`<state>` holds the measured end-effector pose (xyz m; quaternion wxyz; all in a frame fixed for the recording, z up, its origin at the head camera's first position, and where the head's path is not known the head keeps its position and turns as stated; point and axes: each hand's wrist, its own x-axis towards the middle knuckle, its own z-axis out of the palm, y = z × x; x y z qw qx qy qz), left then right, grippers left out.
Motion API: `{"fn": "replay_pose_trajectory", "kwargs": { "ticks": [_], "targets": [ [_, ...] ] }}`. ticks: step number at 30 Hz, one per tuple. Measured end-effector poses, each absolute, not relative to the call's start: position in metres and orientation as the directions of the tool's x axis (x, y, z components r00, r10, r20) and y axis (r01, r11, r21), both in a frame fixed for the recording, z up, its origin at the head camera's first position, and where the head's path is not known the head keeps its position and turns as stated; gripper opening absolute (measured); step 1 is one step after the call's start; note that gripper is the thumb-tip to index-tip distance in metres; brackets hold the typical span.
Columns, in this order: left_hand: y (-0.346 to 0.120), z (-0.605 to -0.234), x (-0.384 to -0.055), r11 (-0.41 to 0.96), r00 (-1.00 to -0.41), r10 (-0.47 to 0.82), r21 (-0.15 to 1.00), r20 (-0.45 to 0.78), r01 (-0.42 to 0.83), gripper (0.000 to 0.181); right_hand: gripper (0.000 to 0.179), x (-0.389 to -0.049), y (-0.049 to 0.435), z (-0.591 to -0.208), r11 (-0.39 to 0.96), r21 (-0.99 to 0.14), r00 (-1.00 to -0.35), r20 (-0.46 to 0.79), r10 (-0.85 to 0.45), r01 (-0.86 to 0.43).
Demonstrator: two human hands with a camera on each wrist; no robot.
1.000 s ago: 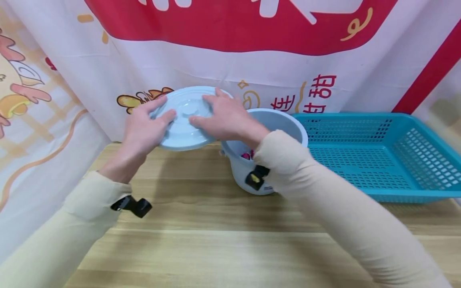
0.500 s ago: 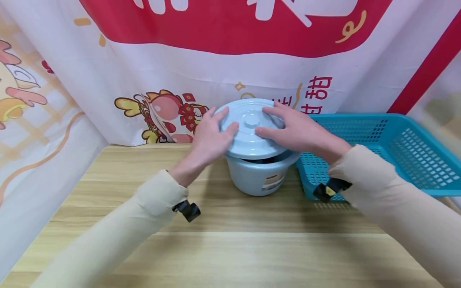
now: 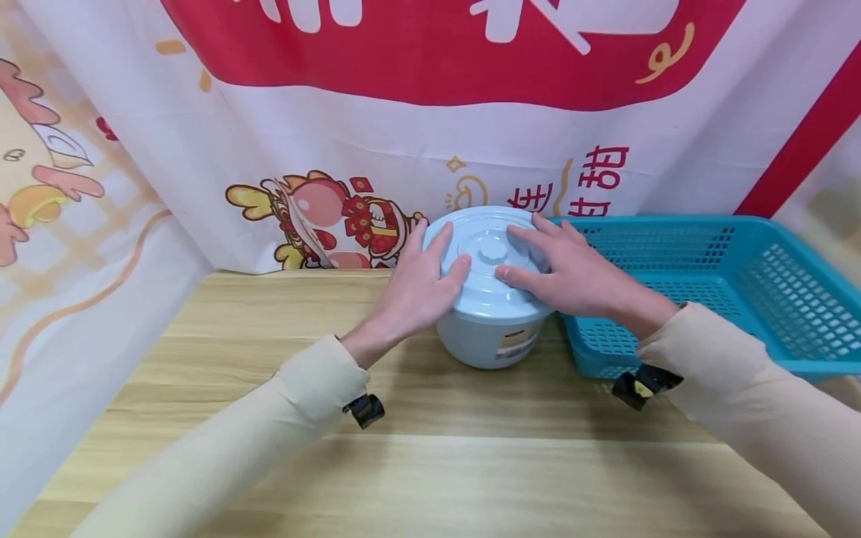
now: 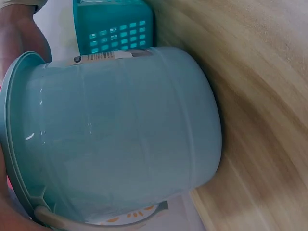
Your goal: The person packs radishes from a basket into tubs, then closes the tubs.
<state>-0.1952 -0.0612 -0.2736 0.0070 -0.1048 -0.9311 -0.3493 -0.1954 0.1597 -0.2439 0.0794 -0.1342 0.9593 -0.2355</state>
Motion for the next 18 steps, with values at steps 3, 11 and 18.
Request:
{"fn": "replay_pose_trajectory", "kwargs": {
  "ticks": [3, 11, 18],
  "targets": [
    [-0.062, -0.273, -0.195, 0.754, -0.975, 0.206, 0.622, 0.081, 0.211, 0.072, 0.087, -0.195, 0.160, -0.245, 0.855, -0.469, -0.952, -0.085, -0.293, -0.221],
    [-0.065, -0.263, -0.200, 0.872, -0.959, 0.278, 0.405, 0.051, 0.275, 0.079, 0.092, -0.197, 0.163, -0.241, 0.899, -0.361, -0.954, -0.068, -0.292, -0.249],
    [-0.066, -0.253, -0.210, 0.914, -0.952, 0.303, 0.268, 0.045, 0.304, 0.086, 0.100, -0.206, 0.167, -0.236, 0.943, -0.183, -0.960, 0.016, -0.280, -0.278]
  ]
}}
